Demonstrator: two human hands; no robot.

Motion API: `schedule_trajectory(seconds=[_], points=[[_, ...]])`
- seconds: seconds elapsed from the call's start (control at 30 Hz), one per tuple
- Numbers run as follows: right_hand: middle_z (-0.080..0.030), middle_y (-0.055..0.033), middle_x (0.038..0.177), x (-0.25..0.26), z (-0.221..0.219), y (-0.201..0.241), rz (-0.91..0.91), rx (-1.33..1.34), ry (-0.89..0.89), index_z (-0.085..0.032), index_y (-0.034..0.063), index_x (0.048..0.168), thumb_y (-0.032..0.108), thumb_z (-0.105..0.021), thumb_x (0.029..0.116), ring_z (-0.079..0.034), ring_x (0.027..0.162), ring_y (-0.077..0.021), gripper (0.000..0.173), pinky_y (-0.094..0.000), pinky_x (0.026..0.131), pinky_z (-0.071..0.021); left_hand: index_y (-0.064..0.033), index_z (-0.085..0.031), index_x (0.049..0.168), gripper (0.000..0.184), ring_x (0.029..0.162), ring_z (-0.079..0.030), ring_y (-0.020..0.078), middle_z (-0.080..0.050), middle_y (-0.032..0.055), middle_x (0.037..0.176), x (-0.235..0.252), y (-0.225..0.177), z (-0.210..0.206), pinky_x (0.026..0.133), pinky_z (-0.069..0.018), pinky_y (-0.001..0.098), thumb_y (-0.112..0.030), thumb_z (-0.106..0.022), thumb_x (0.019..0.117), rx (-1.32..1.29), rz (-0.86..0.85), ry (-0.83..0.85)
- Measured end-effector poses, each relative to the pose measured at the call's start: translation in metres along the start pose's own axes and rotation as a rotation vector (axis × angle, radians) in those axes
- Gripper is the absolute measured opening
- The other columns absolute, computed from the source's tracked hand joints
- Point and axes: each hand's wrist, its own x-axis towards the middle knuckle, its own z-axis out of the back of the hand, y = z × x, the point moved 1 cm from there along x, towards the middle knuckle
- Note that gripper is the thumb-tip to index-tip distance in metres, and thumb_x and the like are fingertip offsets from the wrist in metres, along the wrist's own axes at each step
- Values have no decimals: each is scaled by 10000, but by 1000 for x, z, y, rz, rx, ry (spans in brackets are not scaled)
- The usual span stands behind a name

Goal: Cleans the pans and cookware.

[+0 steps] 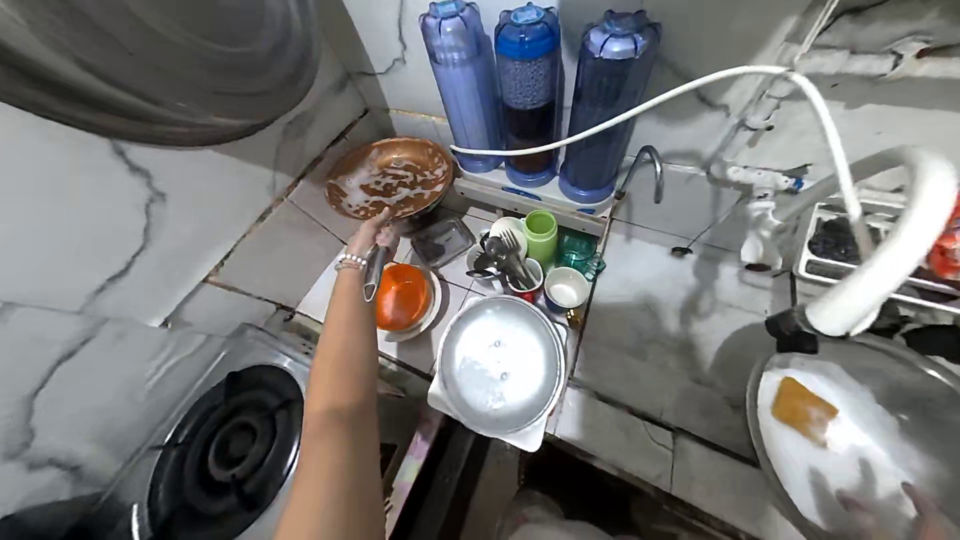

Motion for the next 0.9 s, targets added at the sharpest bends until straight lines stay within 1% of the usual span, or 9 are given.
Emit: schedule_trajectory(seconds=[0.07, 0.23, 0.4, 0.5, 0.6, 0.67, 0.77, 0.83, 0.9], points=[[-129, -430, 1614, 21, -8, -3, 27, -167, -1, -227, -108, 1578, 264, -750, 876, -174, 1512, -570, 951, -586, 1252, -200, -197, -443, 744, 416, 344, -334, -53, -359, -120, 492, 13, -1, 5, 337, -294, 88, -369, -351, 1111, -24, -4, 18], [-100, -422, 1623, 74, -14, -4, 4, -411, 62, -261, 43, 1625, 391, -805, 850, -163, 1489, -619, 1009, -687, 1211, -194, -203, -428, 716, 473, 342, -348, -59, -361, -124, 474, 24, -6, 9, 342, -293, 81, -384, -268, 1123, -21, 21, 63], [-73, -456, 1605, 102, -33, -11, 23, -400, 174, -337, 46, 1599, 362, -773, 908, -194, 1425, -702, 876, -785, 1120, -248, -187, -456, 759, 472, 359, -377, -55, -379, -116, 499, 33, -6, 23, 355, -323, 78, -423, -257, 1117, -46, 30, 112], [-114, -434, 1613, 103, -49, -3, 0, -434, 254, -314, 28, 1604, 333, -744, 930, -221, 1419, -695, 856, -802, 1108, -240, -119, -572, 955, 543, 436, -482, -40, -503, -80, 590, 26, -2, 30, 404, -384, 80, -544, -257, 1077, -178, 36, 119], [-271, -452, 1544, 100, -65, 21, 40, -470, 234, -342, 11, 1580, 217, -793, 888, -339, 1375, -671, 851, -783, 1057, -347, -52, -562, 1182, 691, 541, -575, -6, -646, -2, 783, 10, 4, 35, 490, -470, 94, -601, -163, 1054, -236, -43, 127], [-322, -438, 1528, 90, -72, 44, 52, -511, 247, -317, -11, 1587, 194, -698, 965, -346, 1393, -637, 758, -728, 1101, -347, -90, -549, 1195, 684, 625, -605, 8, -688, 6, 896, -10, 16, 32, 559, -497, 118, -577, -86, 1065, -143, -143, 156], [-312, -361, 1590, 87, -79, 62, 53, -659, 356, -304, -48, 1579, 74, -561, 1015, -301, 1473, -552, 633, -643, 1191, -277, -109, -582, 1170, 541, 530, -523, -62, -653, -45, 869, -25, 27, 40, 467, -418, 57, -461, -179, 1090, -83, -146, 221], [-271, -349, 1608, 90, -75, 60, -15, -696, 418, -369, 4, 1559, 1, -492, 1016, -396, 1418, -547, 557, -625, 1128, -398, -110, -544, 1158, 400, 460, -435, -97, -582, -85, 776, -44, 23, 38, 399, -339, 39, -331, -216, 1099, -34, -67, 222], [-324, -361, 1565, 99, -68, 51, -41, -676, 440, -423, 22, 1523, -24, -478, 1010, -527, 1301, -538, 518, -611, 1034, -491, -132, -488, 995, 346, 395, -307, -104, -463, -99, 654, -66, 25, 29, 355, -227, 38, -289, -203, 1113, -44, -25, 100]])
